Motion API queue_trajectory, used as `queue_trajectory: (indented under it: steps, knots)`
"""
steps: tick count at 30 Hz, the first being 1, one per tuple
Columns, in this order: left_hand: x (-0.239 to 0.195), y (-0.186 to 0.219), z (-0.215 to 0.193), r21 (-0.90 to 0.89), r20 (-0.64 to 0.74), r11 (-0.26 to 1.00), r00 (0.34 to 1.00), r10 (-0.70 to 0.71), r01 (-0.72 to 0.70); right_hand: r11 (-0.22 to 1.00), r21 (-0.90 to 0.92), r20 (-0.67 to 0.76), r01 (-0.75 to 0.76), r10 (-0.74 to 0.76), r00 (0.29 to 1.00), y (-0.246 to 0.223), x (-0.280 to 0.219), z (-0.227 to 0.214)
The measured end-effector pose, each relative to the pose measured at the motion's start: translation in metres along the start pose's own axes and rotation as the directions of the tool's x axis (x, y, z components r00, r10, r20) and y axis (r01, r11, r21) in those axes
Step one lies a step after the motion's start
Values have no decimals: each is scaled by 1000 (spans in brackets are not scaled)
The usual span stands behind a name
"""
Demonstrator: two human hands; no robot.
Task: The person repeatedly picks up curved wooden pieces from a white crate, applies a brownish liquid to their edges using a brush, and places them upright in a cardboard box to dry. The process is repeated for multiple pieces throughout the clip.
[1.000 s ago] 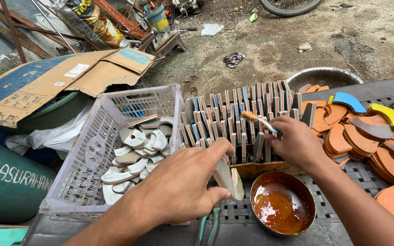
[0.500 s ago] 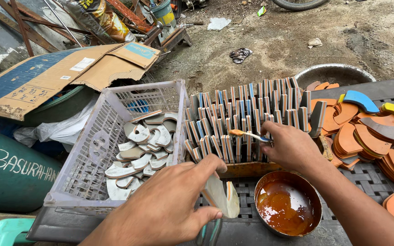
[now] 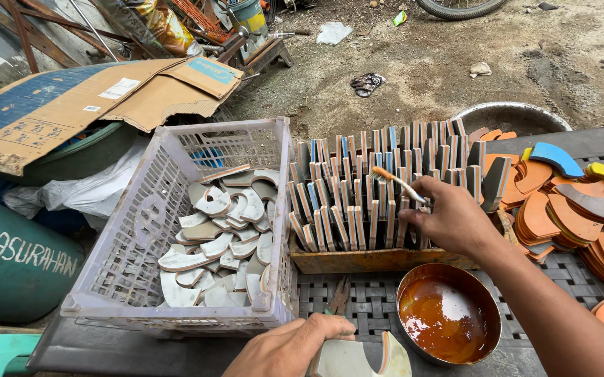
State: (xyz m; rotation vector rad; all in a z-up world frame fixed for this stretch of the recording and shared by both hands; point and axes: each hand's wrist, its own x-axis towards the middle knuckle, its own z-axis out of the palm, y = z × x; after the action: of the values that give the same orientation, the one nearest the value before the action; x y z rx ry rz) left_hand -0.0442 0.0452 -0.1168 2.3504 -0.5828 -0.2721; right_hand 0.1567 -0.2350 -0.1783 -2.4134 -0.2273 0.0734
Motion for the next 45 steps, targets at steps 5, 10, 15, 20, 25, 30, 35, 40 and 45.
queue_trajectory:
  steps: [5, 10, 15, 20, 25, 30, 35, 40, 45]
  knots:
    - [6, -16, 16, -77, 11, 995, 998, -62, 63, 989, -136, 35, -61, 66, 997, -10, -3, 2]
    - [8, -26, 24, -101, 49, 991, 996, -79, 84, 968, -243, 4, 59, -60, 998, -19, -7, 4]
    - [10, -31, 32, -89, 143, 975, 971, -192, 206, 970, -242, 11, 1, 2, 1000, -19, -8, -3]
    - [12, -38, 36, -143, 148, 971, 974, -169, 190, 990, -141, 20, -20, 23, 1000, -15, -10, -10]
    - [12, -38, 37, -172, 149, 971, 979, -141, 166, 979, -188, -20, 73, -79, 997, -10, -11, -10]
    - [18, -18, 17, -161, 52, 987, 999, -2, 10, 999, -11, -58, 53, -54, 997, -5, -15, -19]
    - [38, 34, -32, -201, -52, 979, 998, -25, 14, 992, -2, -8, -130, 130, 992, 3, -24, -26]
    - [97, 72, -56, -42, -108, 998, 993, -50, 46, 990, 11, -19, -143, 143, 990, 17, -26, -24]
    - [144, 85, -53, 69, -46, 983, 985, -167, 170, 992, 1, -35, -123, 123, 992, 30, -27, -23]
